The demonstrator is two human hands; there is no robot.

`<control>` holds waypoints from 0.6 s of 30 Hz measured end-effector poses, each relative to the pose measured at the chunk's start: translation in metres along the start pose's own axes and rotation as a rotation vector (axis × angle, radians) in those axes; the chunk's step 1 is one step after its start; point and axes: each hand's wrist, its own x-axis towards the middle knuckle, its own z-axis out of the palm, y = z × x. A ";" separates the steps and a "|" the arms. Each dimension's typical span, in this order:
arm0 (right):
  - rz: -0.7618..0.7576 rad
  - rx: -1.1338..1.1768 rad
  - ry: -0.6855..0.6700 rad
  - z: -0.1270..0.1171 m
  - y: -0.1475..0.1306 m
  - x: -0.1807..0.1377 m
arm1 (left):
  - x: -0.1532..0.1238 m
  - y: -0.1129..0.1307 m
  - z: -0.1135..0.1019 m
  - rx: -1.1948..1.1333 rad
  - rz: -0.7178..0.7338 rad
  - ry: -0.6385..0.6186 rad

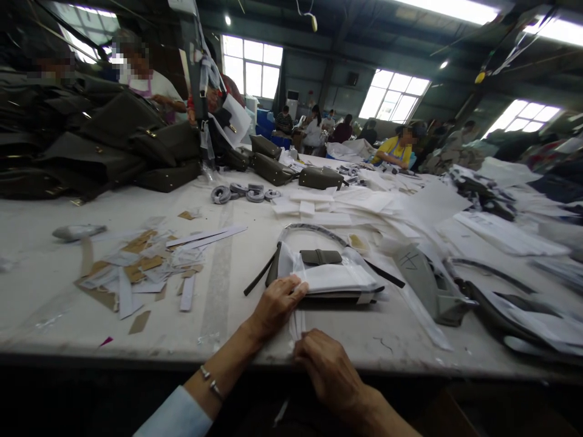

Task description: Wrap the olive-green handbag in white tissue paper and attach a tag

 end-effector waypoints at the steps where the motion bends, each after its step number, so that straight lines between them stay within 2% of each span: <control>1: 0.018 0.032 -0.009 0.000 -0.002 -0.004 | 0.000 0.000 0.000 0.005 -0.001 -0.002; 4: 0.103 0.132 -0.022 -0.007 -0.005 -0.012 | 0.000 0.000 -0.001 0.012 -0.004 -0.003; 9: 0.261 0.223 -0.016 -0.044 -0.004 -0.002 | -0.001 -0.004 -0.008 0.000 0.033 0.001; 13: 0.213 0.171 0.020 -0.064 -0.002 0.028 | -0.001 -0.004 -0.012 -0.009 0.039 -0.018; 15: 0.168 0.154 0.065 -0.066 0.001 0.048 | -0.001 -0.001 -0.014 -0.001 0.026 -0.020; 18: 0.186 0.140 0.117 -0.065 0.012 0.077 | -0.002 0.010 -0.020 -0.008 -0.018 -0.004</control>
